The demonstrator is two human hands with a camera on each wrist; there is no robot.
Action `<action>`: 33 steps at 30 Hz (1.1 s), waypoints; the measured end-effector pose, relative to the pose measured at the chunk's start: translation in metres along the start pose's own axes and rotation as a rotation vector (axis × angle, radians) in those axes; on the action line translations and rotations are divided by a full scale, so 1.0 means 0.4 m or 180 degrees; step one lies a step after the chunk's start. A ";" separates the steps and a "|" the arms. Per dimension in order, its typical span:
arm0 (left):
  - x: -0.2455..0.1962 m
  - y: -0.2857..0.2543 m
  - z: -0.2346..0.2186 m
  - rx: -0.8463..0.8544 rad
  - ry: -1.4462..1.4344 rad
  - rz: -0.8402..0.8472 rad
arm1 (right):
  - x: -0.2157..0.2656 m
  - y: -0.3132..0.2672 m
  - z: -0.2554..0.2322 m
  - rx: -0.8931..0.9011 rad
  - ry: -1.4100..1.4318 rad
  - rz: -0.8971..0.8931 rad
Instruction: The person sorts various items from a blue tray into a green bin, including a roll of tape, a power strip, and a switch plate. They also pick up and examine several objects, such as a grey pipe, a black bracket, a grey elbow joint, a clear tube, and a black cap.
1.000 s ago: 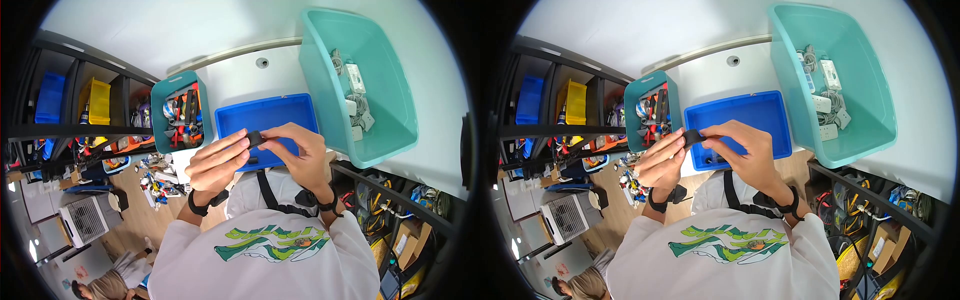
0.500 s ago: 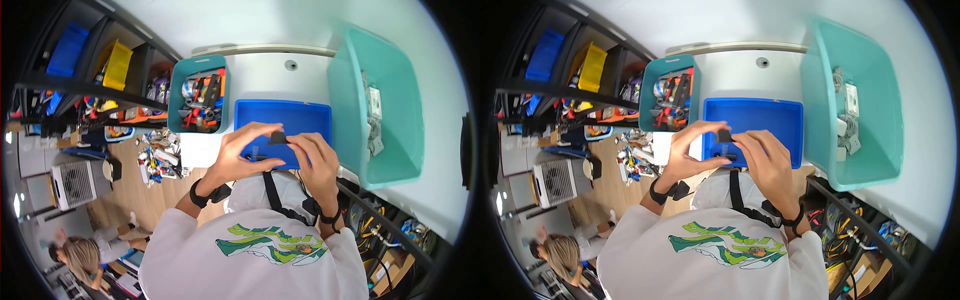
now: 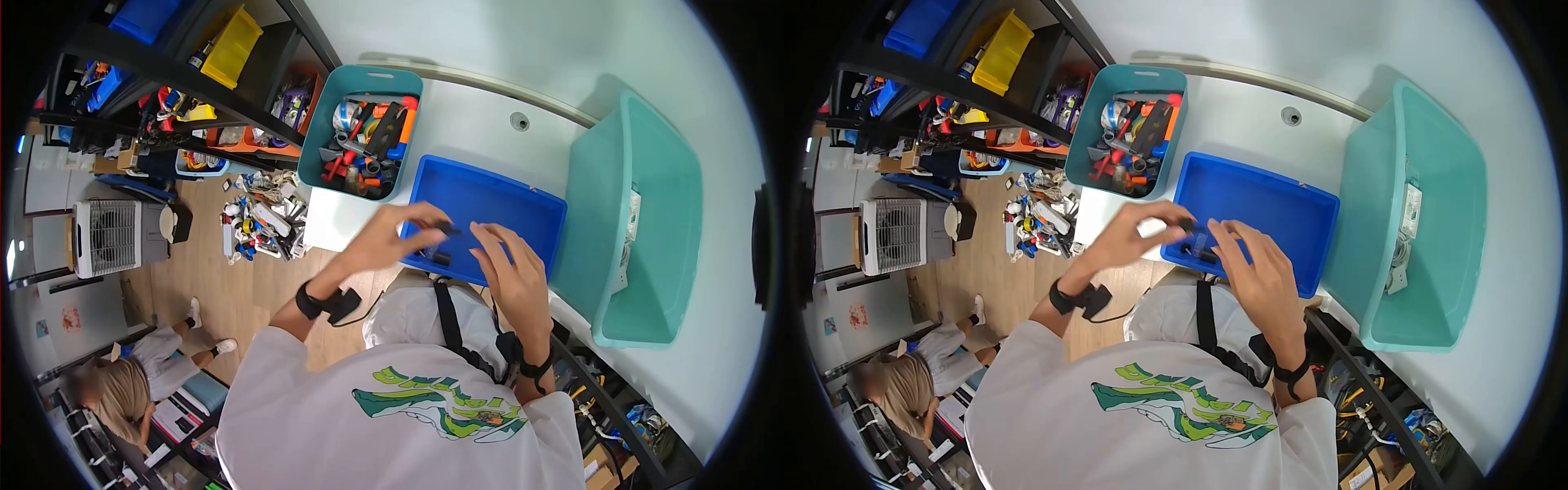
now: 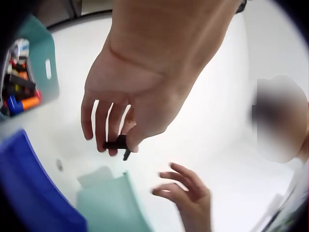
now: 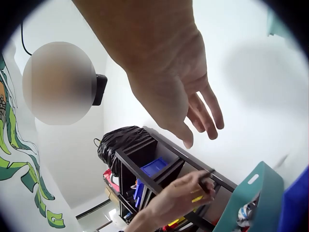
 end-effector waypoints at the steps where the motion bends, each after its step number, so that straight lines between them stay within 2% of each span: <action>1: 0.049 0.004 -0.021 -0.0222 0.0266 -0.0002 | -0.003 -0.001 0.003 0.0009 -0.0003 0.0005; 3: 0.167 0.014 -0.084 -0.0580 0.1199 -0.0185 | -0.021 -0.010 0.010 0.0036 -0.0122 0.0248; 5: 0.313 0.025 -0.141 -0.0413 0.1598 -0.0734 | -0.036 -0.025 0.012 0.0054 -0.0150 0.0341; 7: 0.437 0.046 -0.178 -0.0001 0.1839 -0.1222 | -0.046 -0.046 0.013 0.0065 -0.0194 0.0449; 10: 0.557 0.076 -0.193 0.0368 0.2121 -0.1148 | -0.054 -0.073 0.006 0.0123 -0.0318 0.0615; 13: 0.605 0.111 -0.188 0.0607 0.2501 -0.0968 | -0.056 -0.097 0.000 0.0153 -0.0413 0.0867; 14: 0.580 0.118 -0.184 0.0690 0.2668 -0.0952 | -0.058 -0.105 -0.003 0.0158 -0.0437 0.0972; 17: 0.654 0.134 -0.165 0.0858 0.2649 -0.0753 | -0.062 -0.125 -0.014 0.0121 -0.0499 0.1170; 18: 0.668 0.137 -0.160 0.1143 0.2666 -0.1046 | -0.062 -0.132 -0.018 0.0114 -0.0518 0.1228; 19: 0.674 0.139 -0.156 0.1180 0.2671 -0.1014 | -0.062 -0.137 -0.021 0.0089 -0.0527 0.1268; 22: 0.675 0.133 -0.157 0.1299 0.2525 -0.0759 | -0.073 -0.150 -0.035 0.0048 -0.0546 0.1476; 24: 0.619 0.134 -0.177 0.1005 0.2633 -0.0513 | -0.089 -0.164 -0.048 -0.0027 -0.0598 0.1476; 25: 0.589 0.142 -0.187 0.1190 0.2684 -0.0659 | -0.097 -0.169 -0.055 -0.0015 -0.0617 0.1518; 26: 0.577 0.142 -0.197 0.1067 0.2642 -0.0546 | -0.107 -0.172 -0.060 0.0007 -0.0639 0.1591; 28: 0.508 0.138 -0.207 0.0957 0.2581 -0.0447 | -0.131 -0.183 -0.060 0.0009 -0.0705 0.1598; 30: 0.349 0.132 -0.215 0.0571 0.2566 -0.0577 | -0.158 -0.186 -0.051 0.0068 -0.0672 0.1628; 33: 0.206 0.109 -0.181 0.0307 0.2257 -0.0419 | -0.219 -0.189 -0.016 0.0259 -0.0456 0.1690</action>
Point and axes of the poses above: each hand's wrist, its own y-axis towards the middle knuckle, its own z-axis out of the palm, x = y × z, the point moved 3 cm from there along y, towards the middle knuckle, and after that the axes turned 13 degrees about y, right-handed, at the moved point
